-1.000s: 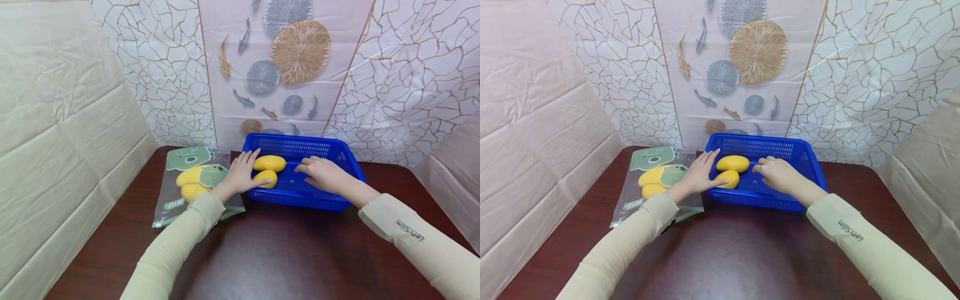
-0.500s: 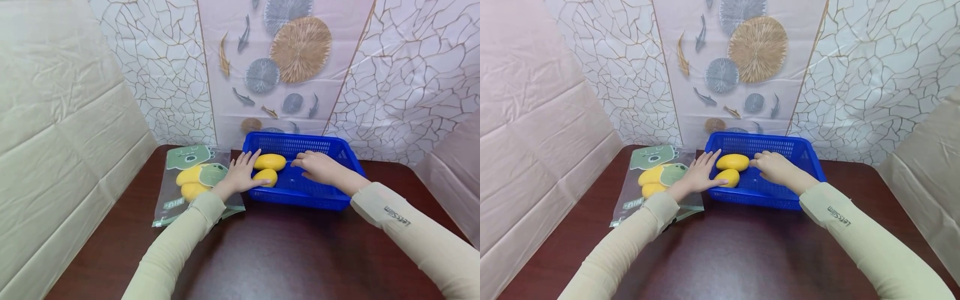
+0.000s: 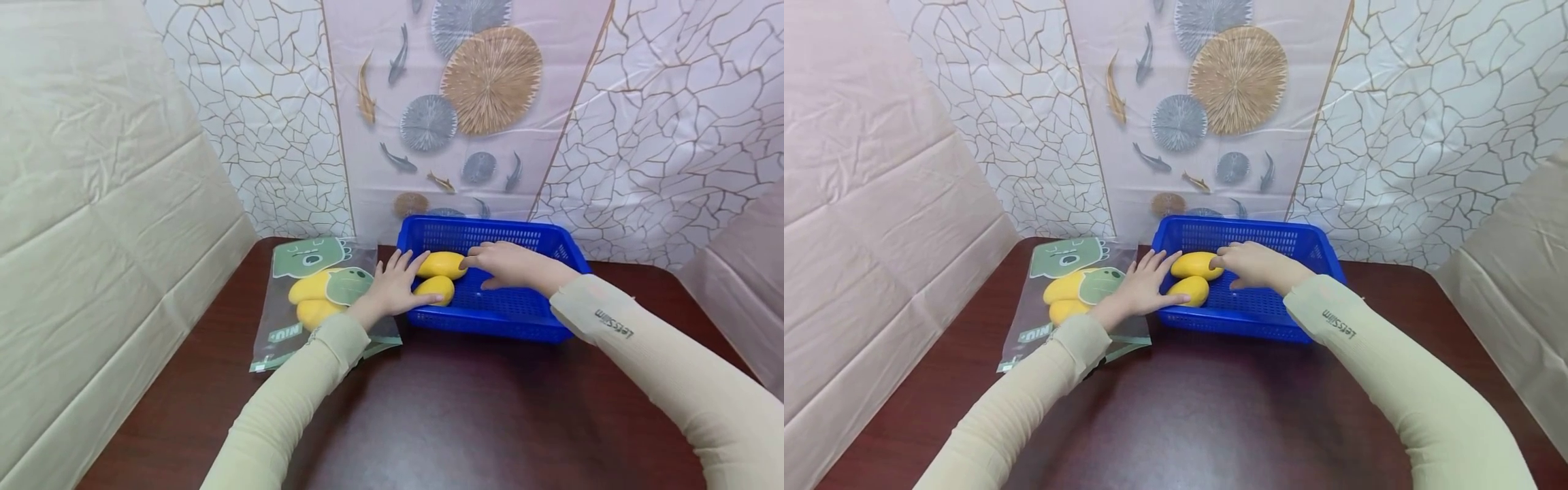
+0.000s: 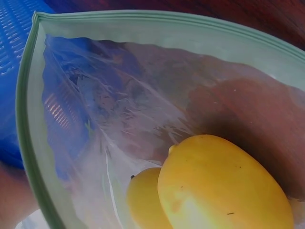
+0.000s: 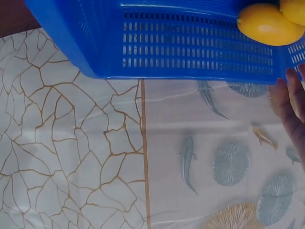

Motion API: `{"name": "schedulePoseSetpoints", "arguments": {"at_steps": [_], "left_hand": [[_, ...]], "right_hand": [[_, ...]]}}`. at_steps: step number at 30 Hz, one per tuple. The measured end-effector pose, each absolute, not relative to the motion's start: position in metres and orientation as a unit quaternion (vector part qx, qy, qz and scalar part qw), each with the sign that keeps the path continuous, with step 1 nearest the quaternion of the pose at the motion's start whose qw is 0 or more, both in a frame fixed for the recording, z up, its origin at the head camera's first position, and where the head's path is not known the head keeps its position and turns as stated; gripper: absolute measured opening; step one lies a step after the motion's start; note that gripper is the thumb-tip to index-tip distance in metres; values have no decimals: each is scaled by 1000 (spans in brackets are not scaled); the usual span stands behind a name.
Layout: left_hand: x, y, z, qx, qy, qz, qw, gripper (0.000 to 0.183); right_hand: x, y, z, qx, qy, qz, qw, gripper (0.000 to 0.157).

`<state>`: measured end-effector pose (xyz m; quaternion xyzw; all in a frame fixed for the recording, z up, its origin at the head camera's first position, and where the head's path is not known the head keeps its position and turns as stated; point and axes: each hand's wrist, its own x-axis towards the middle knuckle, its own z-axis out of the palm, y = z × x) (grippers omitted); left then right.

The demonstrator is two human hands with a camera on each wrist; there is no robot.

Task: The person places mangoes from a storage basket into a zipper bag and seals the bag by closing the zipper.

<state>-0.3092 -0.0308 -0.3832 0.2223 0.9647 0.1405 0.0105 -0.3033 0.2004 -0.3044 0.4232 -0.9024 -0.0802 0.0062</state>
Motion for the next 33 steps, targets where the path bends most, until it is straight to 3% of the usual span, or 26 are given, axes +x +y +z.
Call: {"name": "schedulePoseSetpoints", "arguments": {"at_steps": [7,15,24,33], "left_hand": [[-309,-28,-384,220,965,137,32,91],[-312,-28,-384,215,968,122,34,92],[-314,-29,-380,212,970,111,38,91],[-310,-31,-377,205,971,113,48,90]], "right_hand": [[-321,192,-314,408,-908,-77,-48,54],[-336,179,-323,415,-903,-80,-72,60],[-356,172,-341,483,-852,-201,25,70],[-362,171,-364,493,-856,-158,8,76]]}}
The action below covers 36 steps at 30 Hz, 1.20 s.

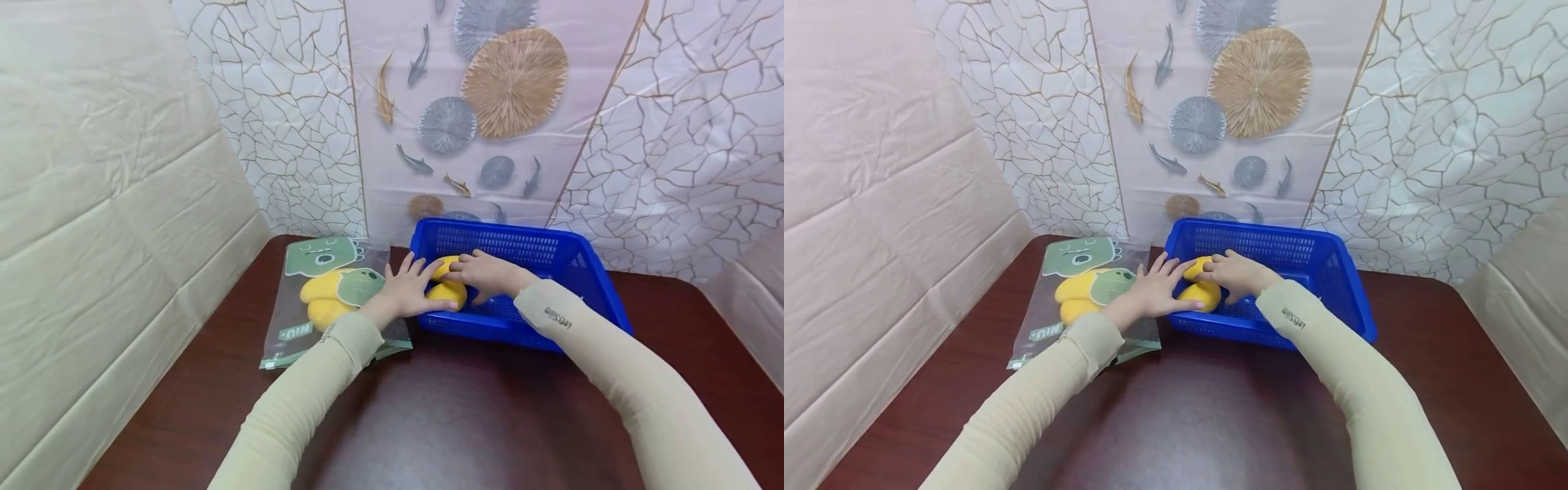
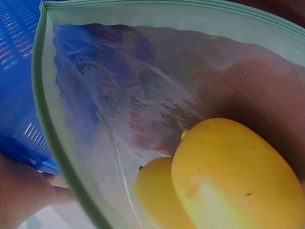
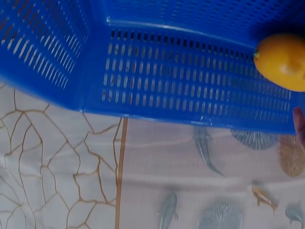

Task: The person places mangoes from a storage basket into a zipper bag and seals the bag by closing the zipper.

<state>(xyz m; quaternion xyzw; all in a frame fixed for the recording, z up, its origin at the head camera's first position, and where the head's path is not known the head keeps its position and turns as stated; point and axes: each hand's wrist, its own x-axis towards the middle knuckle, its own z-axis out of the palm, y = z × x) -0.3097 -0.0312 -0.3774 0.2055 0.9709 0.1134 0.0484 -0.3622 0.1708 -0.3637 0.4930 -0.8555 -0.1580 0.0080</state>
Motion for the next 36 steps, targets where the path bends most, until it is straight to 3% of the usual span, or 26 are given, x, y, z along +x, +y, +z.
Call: {"name": "schedulePoseSetpoints", "arguments": {"at_steps": [15,27,36], "left_hand": [[-310,-29,-378,204,972,104,50,93],[-310,-30,-379,205,972,103,43,93],[-311,-30,-379,204,973,97,43,92]], "right_hand": [[-364,163,-380,470,-874,-110,-59,87],[-366,157,-381,475,-871,-107,-56,67],[-366,161,-381,481,-868,-112,-38,63]]}}
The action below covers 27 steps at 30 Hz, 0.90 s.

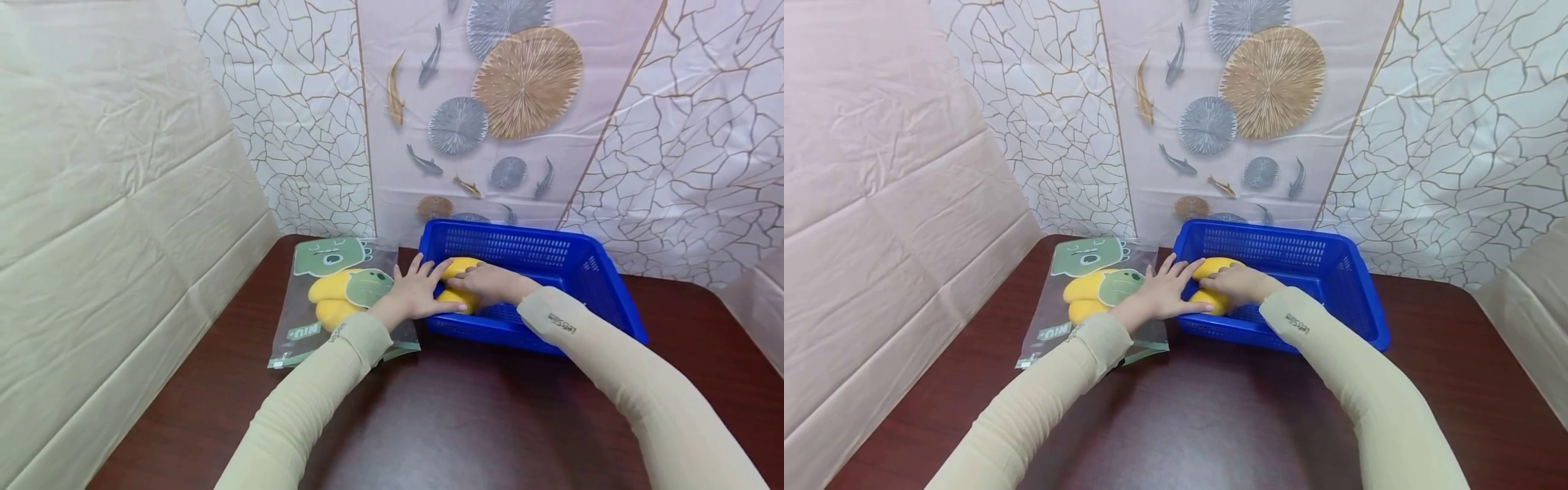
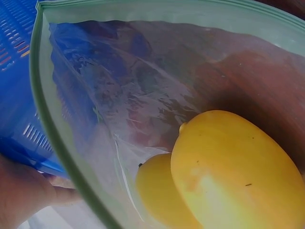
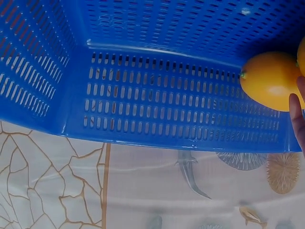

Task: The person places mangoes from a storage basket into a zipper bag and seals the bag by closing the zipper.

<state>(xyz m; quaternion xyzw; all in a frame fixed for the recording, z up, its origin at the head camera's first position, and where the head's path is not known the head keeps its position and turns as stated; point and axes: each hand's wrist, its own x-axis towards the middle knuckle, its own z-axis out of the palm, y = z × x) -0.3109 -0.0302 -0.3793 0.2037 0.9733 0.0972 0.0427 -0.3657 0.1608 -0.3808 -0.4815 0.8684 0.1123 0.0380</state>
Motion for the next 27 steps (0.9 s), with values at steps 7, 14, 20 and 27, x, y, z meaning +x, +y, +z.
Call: {"name": "schedulePoseSetpoints", "arguments": {"at_steps": [7,14,20,27], "left_hand": [[-309,-30,-377,203,974,86,47,91],[-312,-30,-379,200,975,78,52,91],[-313,-29,-381,201,976,74,49,90],[-310,-30,-378,206,974,84,45,88]], "right_hand": [[-365,171,-379,-497,860,109,15,54],[-360,179,-374,-491,864,109,3,54],[-356,188,-368,-476,872,116,-2,57],[-356,193,-366,-467,877,114,10,59]]}}
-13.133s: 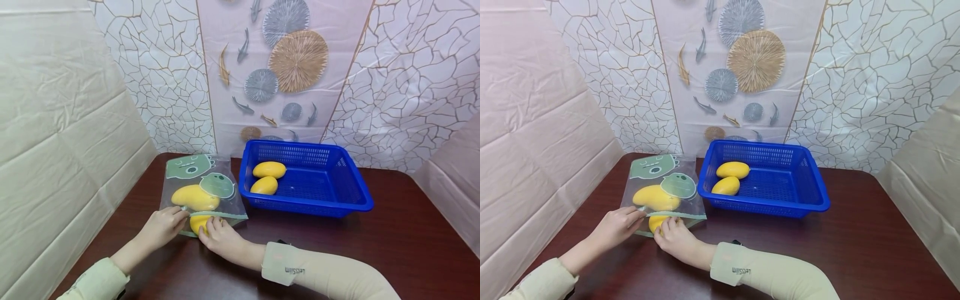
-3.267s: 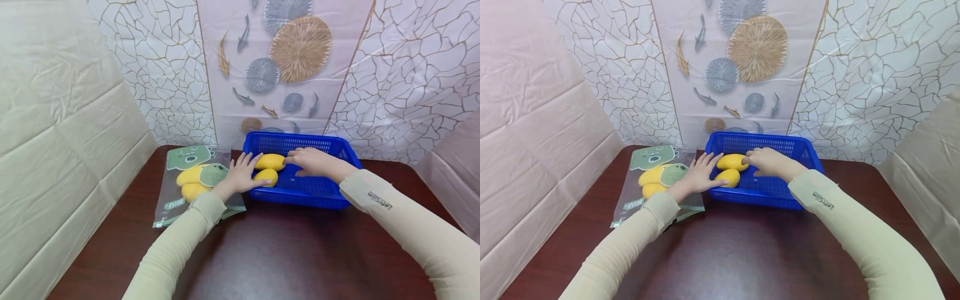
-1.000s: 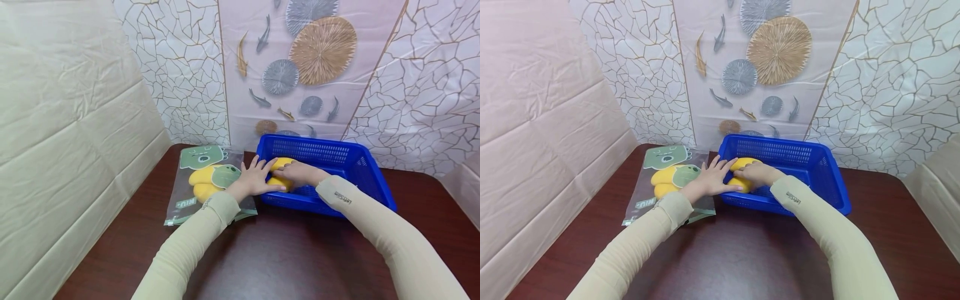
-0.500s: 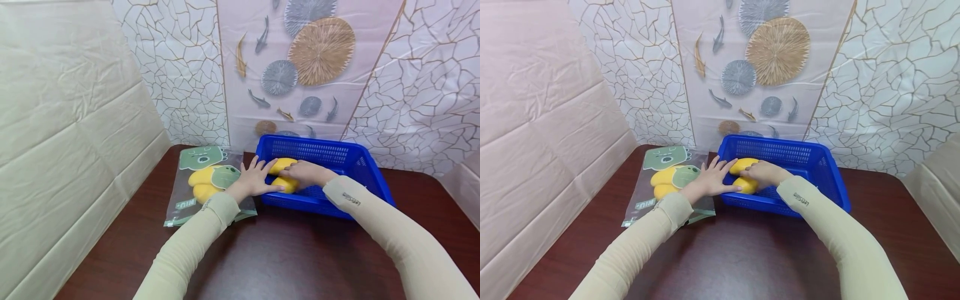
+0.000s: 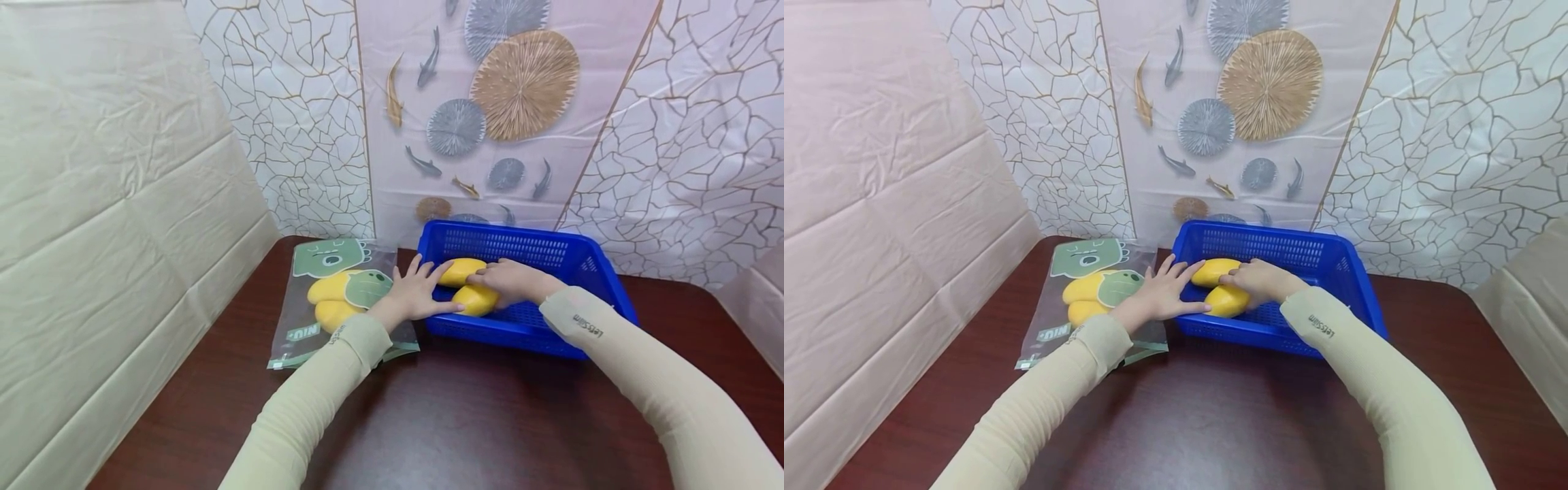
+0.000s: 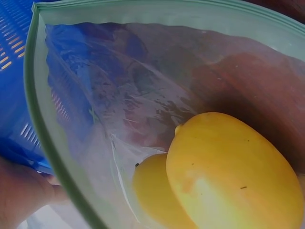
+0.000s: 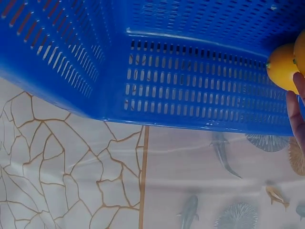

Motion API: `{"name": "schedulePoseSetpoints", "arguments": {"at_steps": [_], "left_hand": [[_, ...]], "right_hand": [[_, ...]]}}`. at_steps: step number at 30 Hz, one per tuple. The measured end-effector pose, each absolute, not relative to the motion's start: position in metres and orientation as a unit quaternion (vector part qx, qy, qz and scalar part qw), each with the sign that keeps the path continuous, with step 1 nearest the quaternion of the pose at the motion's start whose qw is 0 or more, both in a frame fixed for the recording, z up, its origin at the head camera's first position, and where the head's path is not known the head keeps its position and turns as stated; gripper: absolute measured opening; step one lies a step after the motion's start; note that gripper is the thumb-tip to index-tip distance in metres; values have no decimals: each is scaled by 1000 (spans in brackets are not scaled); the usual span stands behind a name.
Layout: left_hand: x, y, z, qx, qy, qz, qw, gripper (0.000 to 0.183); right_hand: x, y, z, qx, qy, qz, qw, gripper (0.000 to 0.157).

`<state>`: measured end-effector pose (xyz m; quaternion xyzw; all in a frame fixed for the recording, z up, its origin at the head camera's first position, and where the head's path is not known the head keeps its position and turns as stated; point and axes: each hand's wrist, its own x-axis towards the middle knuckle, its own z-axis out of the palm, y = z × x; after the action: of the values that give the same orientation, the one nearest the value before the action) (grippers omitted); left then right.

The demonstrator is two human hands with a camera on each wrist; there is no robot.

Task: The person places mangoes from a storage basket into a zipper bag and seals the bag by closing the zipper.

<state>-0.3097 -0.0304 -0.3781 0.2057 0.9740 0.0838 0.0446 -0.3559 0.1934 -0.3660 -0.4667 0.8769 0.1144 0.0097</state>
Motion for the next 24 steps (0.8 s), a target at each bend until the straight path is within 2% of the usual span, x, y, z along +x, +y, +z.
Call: {"name": "schedulePoseSetpoints", "arguments": {"at_steps": [13,19,24], "left_hand": [[-309,-30,-379,209,973,92,46,85],[-308,-31,-378,209,972,96,40,82],[-308,-30,-379,209,972,97,44,81]], "right_hand": [[-350,212,-351,-455,882,124,-17,62],[-342,220,-340,-462,878,117,-50,63],[-337,227,-335,-452,883,115,-49,62]]}}
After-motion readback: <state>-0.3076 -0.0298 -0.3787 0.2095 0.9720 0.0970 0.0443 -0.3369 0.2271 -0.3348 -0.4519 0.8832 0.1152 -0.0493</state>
